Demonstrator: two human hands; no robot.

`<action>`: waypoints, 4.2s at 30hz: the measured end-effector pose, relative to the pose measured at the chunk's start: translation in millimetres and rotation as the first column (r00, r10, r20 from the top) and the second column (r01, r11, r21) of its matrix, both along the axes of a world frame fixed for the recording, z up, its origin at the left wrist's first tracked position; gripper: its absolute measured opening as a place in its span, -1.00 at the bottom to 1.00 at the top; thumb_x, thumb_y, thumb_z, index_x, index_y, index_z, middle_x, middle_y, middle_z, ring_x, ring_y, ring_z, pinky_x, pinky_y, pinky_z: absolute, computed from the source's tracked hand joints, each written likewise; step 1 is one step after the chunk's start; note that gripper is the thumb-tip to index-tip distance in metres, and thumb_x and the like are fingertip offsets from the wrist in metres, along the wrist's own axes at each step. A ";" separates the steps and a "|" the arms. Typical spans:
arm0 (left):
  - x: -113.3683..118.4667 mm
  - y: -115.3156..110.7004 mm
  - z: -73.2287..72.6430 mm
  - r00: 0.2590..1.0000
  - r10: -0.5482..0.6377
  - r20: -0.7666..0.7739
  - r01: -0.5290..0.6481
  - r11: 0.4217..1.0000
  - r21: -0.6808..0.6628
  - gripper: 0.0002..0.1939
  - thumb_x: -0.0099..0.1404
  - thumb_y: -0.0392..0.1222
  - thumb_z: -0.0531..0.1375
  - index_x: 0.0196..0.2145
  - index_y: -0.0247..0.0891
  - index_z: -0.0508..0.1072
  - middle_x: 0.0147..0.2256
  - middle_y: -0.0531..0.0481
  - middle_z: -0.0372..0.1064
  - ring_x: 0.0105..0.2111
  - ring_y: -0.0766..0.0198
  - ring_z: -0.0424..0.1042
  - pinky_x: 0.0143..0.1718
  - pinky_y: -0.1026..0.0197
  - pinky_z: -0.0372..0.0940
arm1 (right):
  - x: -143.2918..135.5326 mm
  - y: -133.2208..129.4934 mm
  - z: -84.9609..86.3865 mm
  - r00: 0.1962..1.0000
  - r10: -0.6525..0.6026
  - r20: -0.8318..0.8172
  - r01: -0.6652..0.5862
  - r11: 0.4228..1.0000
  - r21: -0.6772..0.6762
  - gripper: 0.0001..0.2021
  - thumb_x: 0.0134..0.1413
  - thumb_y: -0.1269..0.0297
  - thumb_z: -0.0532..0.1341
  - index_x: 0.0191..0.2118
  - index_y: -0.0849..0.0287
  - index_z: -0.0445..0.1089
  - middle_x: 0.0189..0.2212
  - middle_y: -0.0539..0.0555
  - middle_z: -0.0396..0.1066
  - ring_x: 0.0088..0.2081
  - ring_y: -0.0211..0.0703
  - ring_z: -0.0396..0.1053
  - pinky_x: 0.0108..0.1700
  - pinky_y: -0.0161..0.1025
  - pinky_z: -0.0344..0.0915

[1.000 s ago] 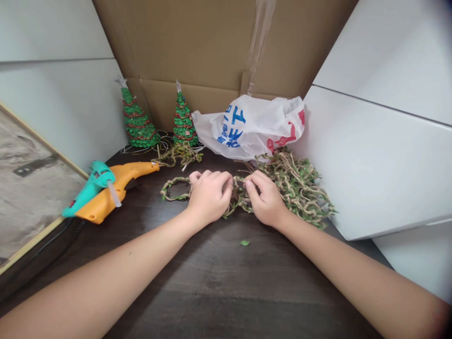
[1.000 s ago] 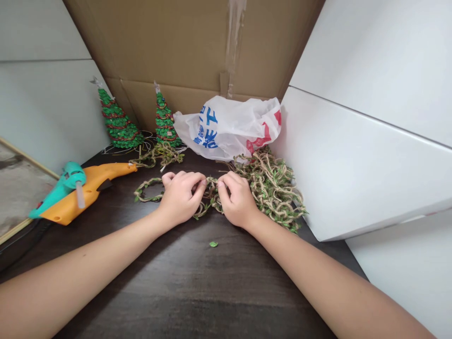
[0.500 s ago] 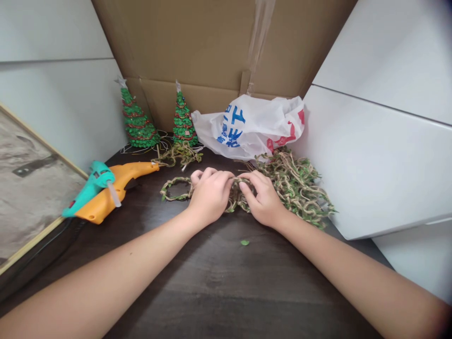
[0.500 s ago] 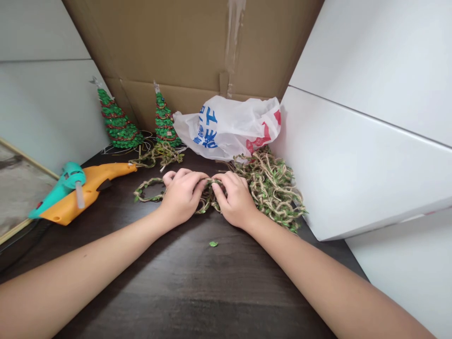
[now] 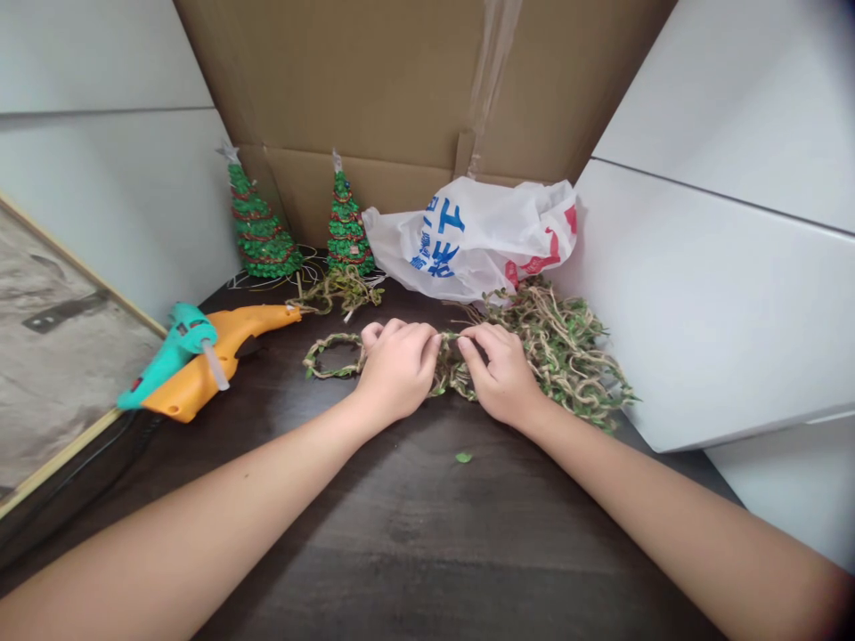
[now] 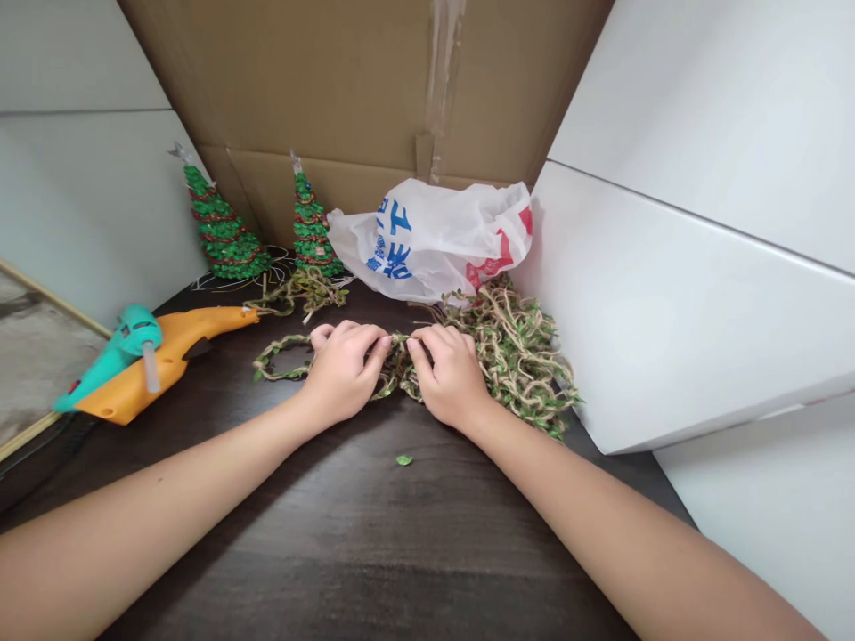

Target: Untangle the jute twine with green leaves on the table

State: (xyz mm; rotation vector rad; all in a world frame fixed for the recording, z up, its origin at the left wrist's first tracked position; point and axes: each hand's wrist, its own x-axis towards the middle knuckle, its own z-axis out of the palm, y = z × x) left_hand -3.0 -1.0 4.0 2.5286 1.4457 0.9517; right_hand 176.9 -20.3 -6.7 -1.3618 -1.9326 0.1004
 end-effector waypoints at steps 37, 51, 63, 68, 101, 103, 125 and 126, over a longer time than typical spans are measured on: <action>-2.5 3.9 -6.4 0.964 -0.238 0.118 0.236 0.971 0.038 -0.77 0.50 -0.14 0.03 -0.20 -0.20 0.45 -0.25 0.03 0.55 -0.24 0.23 0.48 -0.11 0.10 0.14 | 1.0 1.5 2.1 0.985 0.171 -0.007 -0.170 0.975 -0.142 -0.76 0.36 0.19 0.06 -0.34 0.14 0.30 -0.35 0.03 0.37 -0.22 -0.14 0.29 -0.07 -0.11 0.13; 1.2 -0.1 -3.3 1.000 -0.005 -0.026 0.007 0.998 0.056 -0.76 0.47 -0.16 0.00 -0.30 -0.18 0.42 -0.37 0.01 0.50 -0.25 0.12 0.36 -0.16 0.00 -0.03 | 2.0 -1.7 5.2 0.987 0.114 -0.111 -0.116 0.993 -0.016 -0.72 0.26 0.36 0.04 -0.51 0.11 0.07 -0.51 -0.02 0.16 -0.38 -0.17 0.18 -0.25 -0.16 0.11; -0.2 -1.2 -1.8 0.984 -0.174 0.046 0.171 0.983 0.066 -0.77 0.48 -0.23 0.01 -0.12 -0.16 0.48 -0.14 0.00 0.55 -0.04 0.13 0.37 -0.01 -0.02 -0.03 | -1.1 -0.1 2.2 0.997 0.076 -0.007 -0.076 0.996 -0.045 -0.79 0.33 0.19 0.07 -0.33 0.13 0.29 -0.39 0.03 0.32 -0.26 -0.13 0.28 -0.10 -0.11 0.17; -0.6 0.2 -1.6 0.989 -0.046 0.143 0.039 0.998 0.056 -0.78 0.49 -0.18 0.02 -0.14 -0.16 0.47 -0.14 -0.01 0.54 -0.07 0.13 0.38 -0.07 0.00 -0.01 | -0.1 0.4 1.1 0.997 0.081 0.000 -0.081 0.995 -0.056 -0.80 0.35 0.17 0.07 -0.26 0.13 0.33 -0.33 0.05 0.37 -0.21 -0.09 0.31 -0.04 -0.08 0.17; 0.3 1.0 -4.4 0.980 -0.190 0.063 0.191 0.982 0.000 -0.75 0.50 -0.10 0.03 0.00 -0.13 0.43 -0.08 -0.03 0.53 -0.03 0.13 0.39 -0.01 -0.01 -0.01 | 1.2 1.6 -2.2 0.996 0.058 -0.061 -0.058 0.998 0.000 -0.87 0.32 0.23 0.08 -0.16 0.10 0.33 -0.22 0.11 0.48 -0.15 -0.06 0.40 0.01 -0.04 0.23; 0.6 2.5 -5.3 0.985 -0.159 0.064 0.159 0.987 0.002 -0.76 0.51 -0.13 0.01 -0.05 -0.14 0.45 -0.14 -0.01 0.55 -0.09 0.15 0.40 -0.05 -0.01 -0.02 | 0.9 1.4 -1.8 0.995 0.055 -0.082 -0.055 0.998 0.002 -0.86 0.32 0.22 0.08 -0.14 0.11 0.33 -0.22 0.12 0.47 -0.17 -0.07 0.40 0.00 -0.05 0.24; 0.3 2.6 -4.3 1.000 -0.004 0.017 0.004 1.000 0.015 -0.74 0.52 -0.15 -0.05 -0.19 -0.18 0.41 -0.26 0.01 0.51 -0.18 0.15 0.35 -0.14 0.02 -0.06 | 2.4 2.7 -3.5 0.992 0.028 -0.126 -0.018 0.997 0.080 -0.82 0.30 0.19 0.14 -0.15 0.15 0.43 -0.24 0.10 0.53 -0.18 -0.07 0.46 -0.04 -0.08 0.30; 0.4 2.1 -4.1 1.000 -0.010 0.006 0.010 1.000 0.013 -0.75 0.52 -0.15 -0.04 -0.21 -0.18 0.42 -0.28 0.02 0.51 -0.19 0.14 0.35 -0.14 0.02 -0.07 | 2.5 2.7 -3.1 0.991 0.036 -0.131 -0.023 0.995 0.093 -0.82 0.31 0.19 0.13 -0.18 0.14 0.43 -0.24 0.10 0.54 -0.17 -0.08 0.47 -0.03 -0.09 0.30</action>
